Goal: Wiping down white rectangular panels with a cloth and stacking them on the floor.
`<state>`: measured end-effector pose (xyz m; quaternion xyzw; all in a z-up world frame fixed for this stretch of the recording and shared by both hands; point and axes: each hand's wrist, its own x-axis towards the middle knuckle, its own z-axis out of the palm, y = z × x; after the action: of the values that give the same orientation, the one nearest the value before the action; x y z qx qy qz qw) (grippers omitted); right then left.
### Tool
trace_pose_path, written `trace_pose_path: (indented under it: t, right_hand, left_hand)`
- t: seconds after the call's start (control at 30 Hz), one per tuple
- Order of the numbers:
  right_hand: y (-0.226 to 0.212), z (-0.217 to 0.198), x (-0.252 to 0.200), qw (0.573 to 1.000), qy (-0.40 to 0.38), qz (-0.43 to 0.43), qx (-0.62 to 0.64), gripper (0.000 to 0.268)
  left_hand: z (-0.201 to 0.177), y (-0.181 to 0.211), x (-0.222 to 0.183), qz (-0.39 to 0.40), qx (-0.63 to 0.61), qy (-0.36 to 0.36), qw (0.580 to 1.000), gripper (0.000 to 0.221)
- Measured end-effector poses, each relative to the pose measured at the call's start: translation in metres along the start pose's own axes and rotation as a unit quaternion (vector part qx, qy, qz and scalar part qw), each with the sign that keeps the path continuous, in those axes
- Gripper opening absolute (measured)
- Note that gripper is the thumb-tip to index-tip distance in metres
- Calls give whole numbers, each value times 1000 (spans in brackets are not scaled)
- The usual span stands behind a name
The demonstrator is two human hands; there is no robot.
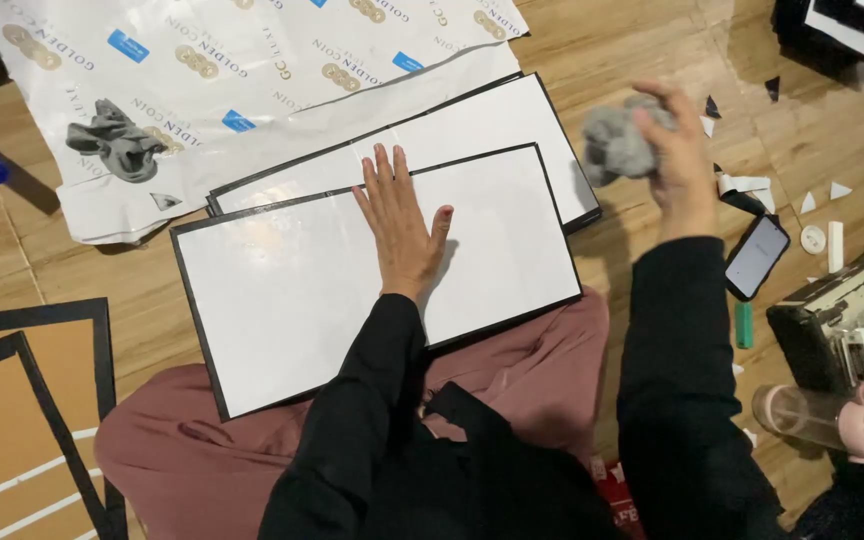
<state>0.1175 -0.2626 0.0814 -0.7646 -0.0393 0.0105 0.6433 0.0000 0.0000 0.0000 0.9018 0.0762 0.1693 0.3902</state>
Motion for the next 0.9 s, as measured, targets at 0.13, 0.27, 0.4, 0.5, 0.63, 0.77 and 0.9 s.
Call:
trace_pose_path:
  t: [0.13, 0.27, 0.4, 0.5, 0.63, 0.77, 0.9]
  right_hand:
    - [36, -78, -33, 964, 115, 55, 234, 17]
    - [18, -80, -60, 925, 250, 83, 275, 34]
    - [-5, -56, -52, 951, 218, 45, 215, 36]
    - [-18, -11, -39, 984, 162, -25, 63, 32]
    - [22, 80, -27, 981, 95, -130, -109, 22]
    - [65, 119, -22, 798, 20, -258, -544, 28]
    - [54, 80, 18, 933, 46, -136, -330, 37]
  left_hand:
    - [5, -3, 0, 1, 15, -11, 1000, 87]
    - [5, -4, 0, 3, 21, -6, 1000, 87]
    - [3, -2, 0, 4, 21, -3, 1000, 86]
    - [1, 0, -1, 0, 19, -2, 1000, 86]
    - [3, 0, 1, -2, 15, -3, 1000, 86]
    - [7, -4, -2, -9, 55, -24, 998, 88]
    - [6, -3, -1, -12, 45, -30, 998, 90]
